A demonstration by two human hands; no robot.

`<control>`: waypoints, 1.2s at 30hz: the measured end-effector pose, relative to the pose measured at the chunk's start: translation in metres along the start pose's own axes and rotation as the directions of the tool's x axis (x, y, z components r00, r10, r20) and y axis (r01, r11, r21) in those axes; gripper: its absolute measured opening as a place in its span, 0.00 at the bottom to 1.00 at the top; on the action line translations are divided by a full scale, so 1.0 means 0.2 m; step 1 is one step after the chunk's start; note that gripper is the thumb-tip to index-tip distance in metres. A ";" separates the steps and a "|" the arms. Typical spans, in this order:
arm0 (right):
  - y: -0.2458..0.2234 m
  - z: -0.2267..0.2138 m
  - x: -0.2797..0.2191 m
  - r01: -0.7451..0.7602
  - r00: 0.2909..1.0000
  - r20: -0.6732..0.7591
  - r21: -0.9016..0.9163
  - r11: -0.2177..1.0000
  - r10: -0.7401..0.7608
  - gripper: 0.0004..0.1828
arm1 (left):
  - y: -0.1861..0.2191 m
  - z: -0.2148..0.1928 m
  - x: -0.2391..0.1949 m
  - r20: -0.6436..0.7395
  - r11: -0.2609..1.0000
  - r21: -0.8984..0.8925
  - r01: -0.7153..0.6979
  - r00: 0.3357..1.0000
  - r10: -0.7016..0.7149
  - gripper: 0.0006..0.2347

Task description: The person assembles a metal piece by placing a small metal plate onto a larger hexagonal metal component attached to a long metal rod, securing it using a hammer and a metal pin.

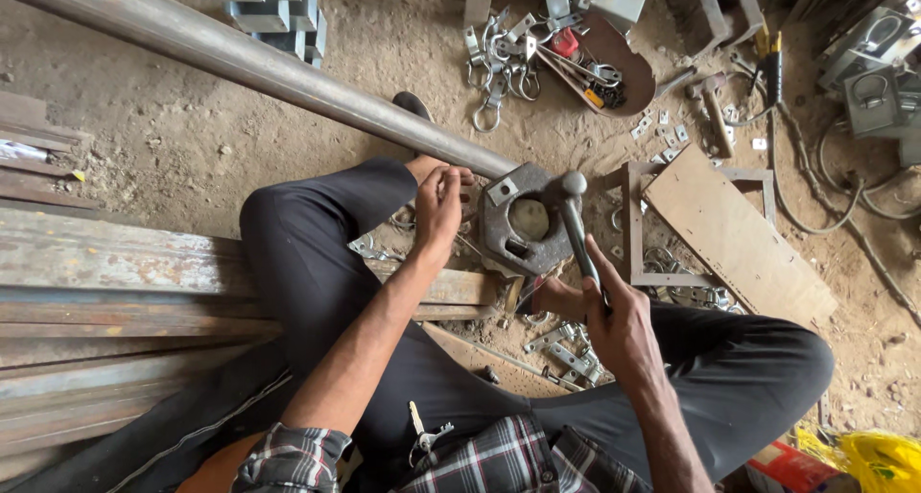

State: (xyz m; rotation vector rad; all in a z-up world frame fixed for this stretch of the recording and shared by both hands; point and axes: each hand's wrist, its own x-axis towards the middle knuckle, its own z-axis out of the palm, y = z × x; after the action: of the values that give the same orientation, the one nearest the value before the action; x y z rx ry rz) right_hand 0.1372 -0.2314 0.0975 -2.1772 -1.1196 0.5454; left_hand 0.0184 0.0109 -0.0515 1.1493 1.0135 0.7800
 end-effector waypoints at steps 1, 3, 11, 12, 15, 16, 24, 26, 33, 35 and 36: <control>-0.02 -0.01 0.02 0.038 0.999 -0.021 0.001 0.999 -0.038 0.30 | -0.01 -0.01 0.00 -0.010 0.998 -0.028 0.060 0.998 -0.061 0.12; -0.04 -0.01 0.05 0.115 0.992 -0.055 0.003 0.993 -0.115 0.30 | -0.04 0.00 0.03 -0.015 0.995 -0.097 -0.011 1.000 0.010 0.11; -0.04 0.21 0.11 0.115 0.993 0.016 0.157 0.981 -0.119 0.29 | 0.00 -0.02 0.03 -0.062 0.992 -0.113 0.055 0.996 -0.062 0.12; -0.05 0.22 0.11 0.075 0.994 0.076 0.112 0.991 -0.084 0.30 | 0.01 -0.03 0.02 -0.061 0.995 -0.097 0.033 0.997 -0.039 0.12; -0.06 0.21 0.13 0.083 0.991 0.092 0.192 0.978 -0.102 0.28 | 0.03 -0.02 0.02 -0.035 0.999 -0.038 -0.021 0.999 0.020 0.12; -0.07 0.22 0.12 0.069 0.989 0.114 0.168 0.983 -0.089 0.28 | 0.02 -0.03 0.00 -0.025 0.999 -0.014 -0.033 0.999 0.033 0.12; -0.05 0.13 0.18 0.039 0.996 0.081 0.004 0.999 -0.039 0.27 | -0.01 0.00 0.02 0.040 0.996 -0.053 -0.065 0.997 0.067 0.12; -0.02 0.13 0.14 0.184 0.983 -0.018 0.098 0.978 -0.183 0.27 | -0.03 -0.02 0.01 0.010 0.997 -0.082 0.004 1.000 -0.003 0.12; -0.10 0.22 0.11 0.060 0.994 0.091 0.070 0.996 -0.066 0.30 | 0.01 -0.02 0.03 -0.021 0.999 -0.047 -0.020 1.000 0.019 0.12; -0.11 0.20 0.12 0.006 0.993 0.117 0.076 0.997 -0.015 0.31 | 0.02 -0.02 0.02 -0.012 0.999 -0.031 -0.035 0.999 0.034 0.12; -0.10 0.20 0.11 -0.022 0.990 0.138 0.079 0.997 0.011 0.31 | 0.01 -0.03 0.00 -0.003 0.999 -0.025 -0.024 1.000 0.024 0.12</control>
State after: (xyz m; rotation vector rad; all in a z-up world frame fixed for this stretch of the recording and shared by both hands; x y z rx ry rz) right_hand 0.1137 -0.1914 0.0815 -2.1073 -1.1318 0.7455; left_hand 0.0132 0.0141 -0.0493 1.1408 0.9918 0.8114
